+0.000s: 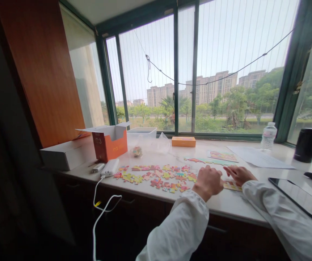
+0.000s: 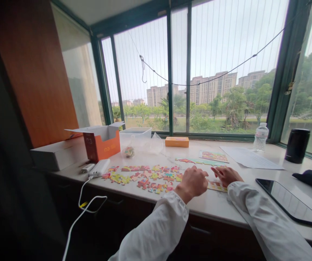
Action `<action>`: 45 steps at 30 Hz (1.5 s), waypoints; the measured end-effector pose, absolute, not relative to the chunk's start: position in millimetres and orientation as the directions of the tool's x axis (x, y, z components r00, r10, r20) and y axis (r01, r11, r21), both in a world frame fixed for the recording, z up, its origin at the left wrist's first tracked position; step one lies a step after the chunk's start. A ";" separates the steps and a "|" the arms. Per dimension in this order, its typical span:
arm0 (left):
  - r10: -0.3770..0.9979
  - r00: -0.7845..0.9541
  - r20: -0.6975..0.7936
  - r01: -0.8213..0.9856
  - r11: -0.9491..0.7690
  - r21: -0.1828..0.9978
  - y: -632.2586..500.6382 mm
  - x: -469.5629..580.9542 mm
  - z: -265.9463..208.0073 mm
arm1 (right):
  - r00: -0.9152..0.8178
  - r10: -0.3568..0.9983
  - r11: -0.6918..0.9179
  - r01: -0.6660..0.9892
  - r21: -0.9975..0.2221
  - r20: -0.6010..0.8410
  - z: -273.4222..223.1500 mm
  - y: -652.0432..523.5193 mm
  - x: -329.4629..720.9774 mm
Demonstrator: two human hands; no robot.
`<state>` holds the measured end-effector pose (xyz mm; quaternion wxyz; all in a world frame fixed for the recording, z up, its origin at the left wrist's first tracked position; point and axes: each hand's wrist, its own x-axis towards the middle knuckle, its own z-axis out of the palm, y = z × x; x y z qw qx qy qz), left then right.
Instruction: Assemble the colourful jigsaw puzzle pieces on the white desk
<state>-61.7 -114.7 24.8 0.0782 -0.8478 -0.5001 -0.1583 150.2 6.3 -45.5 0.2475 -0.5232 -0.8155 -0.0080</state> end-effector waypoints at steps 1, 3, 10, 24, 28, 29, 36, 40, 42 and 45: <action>0.826 0.404 0.394 0.885 -0.461 0.060 -119.0 -71.9 27.0 | -0.331 0.843 0.457 0.856 -0.240 0.424 -44.6 5.1 150.8; 0.844 0.277 0.460 0.915 -0.378 0.142 -127.9 -100.6 32.3 | -0.328 0.832 0.458 0.861 -0.220 0.447 -42.2 2.0 151.4; 0.788 -0.353 0.504 0.927 0.222 0.302 -161.0 -264.3 34.7 | -0.260 0.796 0.447 0.862 -0.241 0.546 -36.8 -2.8 155.7; 0.604 -0.701 0.380 0.713 0.583 0.389 -188.3 -392.7 -2.3 | -0.626 0.634 0.746 0.650 -0.144 0.455 40.2 -44.1 -47.6; 0.587 -0.720 0.369 0.694 0.608 0.387 -180.6 -396.3 -3.1 | -0.737 0.563 0.801 0.598 -0.027 0.375 44.0 -48.9 -146.9; 0.591 -0.718 0.369 0.696 0.607 0.384 -179.3 -397.5 -4.3 | -0.738 0.570 0.802 0.596 -0.047 0.363 42.8 -48.5 -169.0; 0.595 -0.710 0.377 0.704 0.609 0.365 -176.8 -403.7 -13.9 | -0.741 0.625 0.778 0.564 -0.276 0.245 20.1 -44.6 -290.8; 0.593 -0.708 0.385 0.707 0.591 0.389 -178.9 -402.9 -14.3 | -0.766 0.589 0.805 0.533 -0.260 0.255 8.3 -39.5 -331.6; 0.595 -0.705 0.386 0.709 0.578 0.404 -180.0 -402.2 -13.7 | -0.786 0.564 0.823 0.511 -0.246 0.252 4.1 -35.5 -344.9; 0.598 -0.704 0.382 0.709 0.568 0.418 -180.8 -401.7 -13.1 | -0.831 0.508 0.857 0.462 -0.229 0.227 -1.6 -30.4 -357.4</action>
